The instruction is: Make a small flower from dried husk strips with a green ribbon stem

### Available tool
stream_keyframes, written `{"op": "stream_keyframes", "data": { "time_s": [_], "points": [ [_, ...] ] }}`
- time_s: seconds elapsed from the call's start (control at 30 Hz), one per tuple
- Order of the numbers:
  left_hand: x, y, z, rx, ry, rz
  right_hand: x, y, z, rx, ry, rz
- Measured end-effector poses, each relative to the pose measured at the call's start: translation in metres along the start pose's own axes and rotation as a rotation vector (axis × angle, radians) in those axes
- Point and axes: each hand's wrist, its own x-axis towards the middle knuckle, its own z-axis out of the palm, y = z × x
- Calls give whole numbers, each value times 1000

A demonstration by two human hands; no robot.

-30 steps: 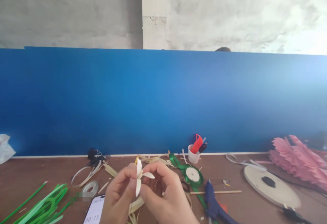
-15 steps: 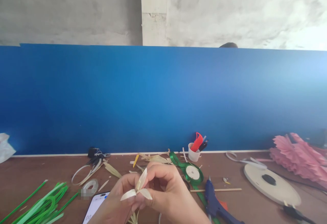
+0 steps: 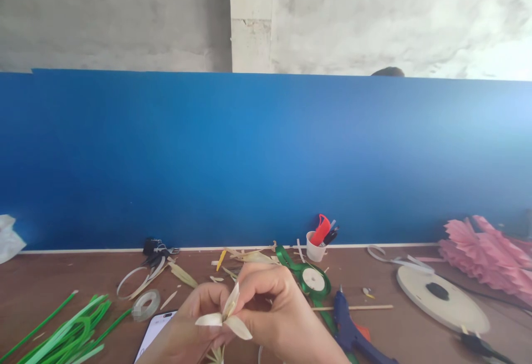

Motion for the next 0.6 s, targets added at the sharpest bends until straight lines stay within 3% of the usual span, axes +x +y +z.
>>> {"op": "stream_keyframes", "data": {
  "time_s": [0.23, 0.6],
  "points": [
    [4, -2, -1, 93, 103, 86, 4, -1, 2, -102, 61, -156],
    [4, -2, -1, 66, 39, 29, 1, 1, 3, -70, 69, -108]
  ]
}}
